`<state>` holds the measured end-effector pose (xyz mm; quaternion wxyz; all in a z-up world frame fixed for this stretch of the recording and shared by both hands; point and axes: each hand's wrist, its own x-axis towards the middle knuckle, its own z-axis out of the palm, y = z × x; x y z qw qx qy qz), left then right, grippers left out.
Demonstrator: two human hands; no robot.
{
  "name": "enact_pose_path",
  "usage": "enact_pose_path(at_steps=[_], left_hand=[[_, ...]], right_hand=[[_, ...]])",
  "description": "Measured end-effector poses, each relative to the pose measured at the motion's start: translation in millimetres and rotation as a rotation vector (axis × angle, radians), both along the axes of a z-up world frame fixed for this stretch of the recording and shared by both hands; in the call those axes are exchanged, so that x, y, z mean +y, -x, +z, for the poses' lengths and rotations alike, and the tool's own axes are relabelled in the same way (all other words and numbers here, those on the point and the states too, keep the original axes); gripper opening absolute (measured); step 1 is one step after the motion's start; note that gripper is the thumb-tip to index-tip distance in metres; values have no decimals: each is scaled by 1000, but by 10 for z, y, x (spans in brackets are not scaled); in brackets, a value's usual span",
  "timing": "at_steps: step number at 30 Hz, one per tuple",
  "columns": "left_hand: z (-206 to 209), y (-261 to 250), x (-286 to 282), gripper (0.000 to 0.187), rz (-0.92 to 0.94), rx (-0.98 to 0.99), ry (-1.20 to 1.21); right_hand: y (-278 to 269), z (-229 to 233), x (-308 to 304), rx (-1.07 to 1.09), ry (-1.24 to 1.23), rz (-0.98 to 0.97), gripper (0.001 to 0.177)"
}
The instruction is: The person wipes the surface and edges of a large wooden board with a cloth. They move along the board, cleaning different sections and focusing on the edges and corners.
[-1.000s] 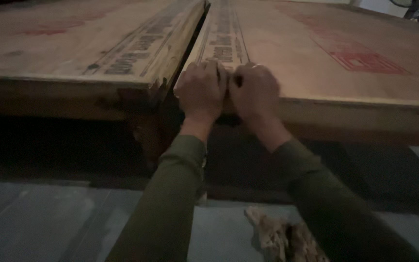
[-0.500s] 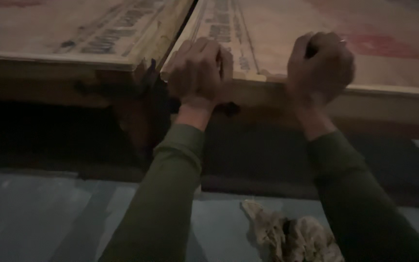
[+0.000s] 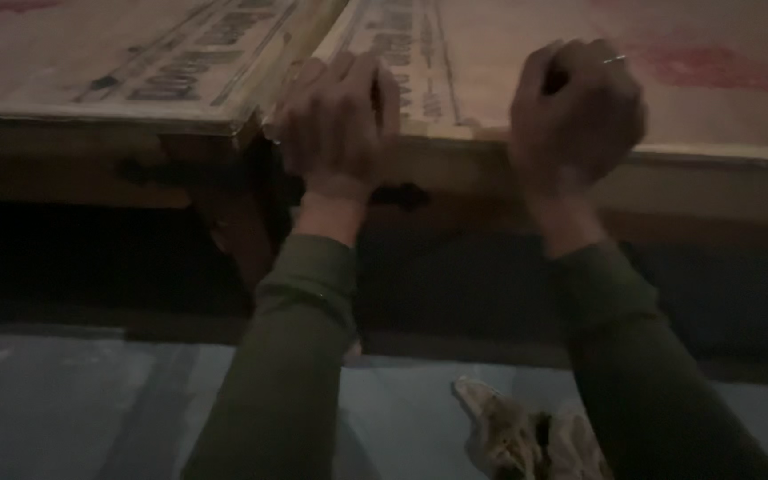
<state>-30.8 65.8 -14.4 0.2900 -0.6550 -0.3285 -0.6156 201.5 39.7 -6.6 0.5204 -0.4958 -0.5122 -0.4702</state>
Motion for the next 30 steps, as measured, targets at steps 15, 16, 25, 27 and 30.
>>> enact_pose_path(at_steps=[15, 16, 25, 27, 30], left_hand=[[131, -520, -457, 43, -13, 302, 282], [136, -565, -494, 45, -44, 327, 274], [66, -712, -571, 40, -191, 343, 136], [57, -685, -560, 36, -202, 356, 74], [45, -676, -483, 34, -223, 371, 22]], right_hand=[[-521, 175, -375, 206, 139, 45, 34], [-647, 164, -383, 269, 135, 42, 36], [-1019, 130, -344, 408, -44, -47, 32], [-1016, 125, -330, 417, -52, 2, 34], [-1036, 55, -295, 385, -96, -50, 37]])
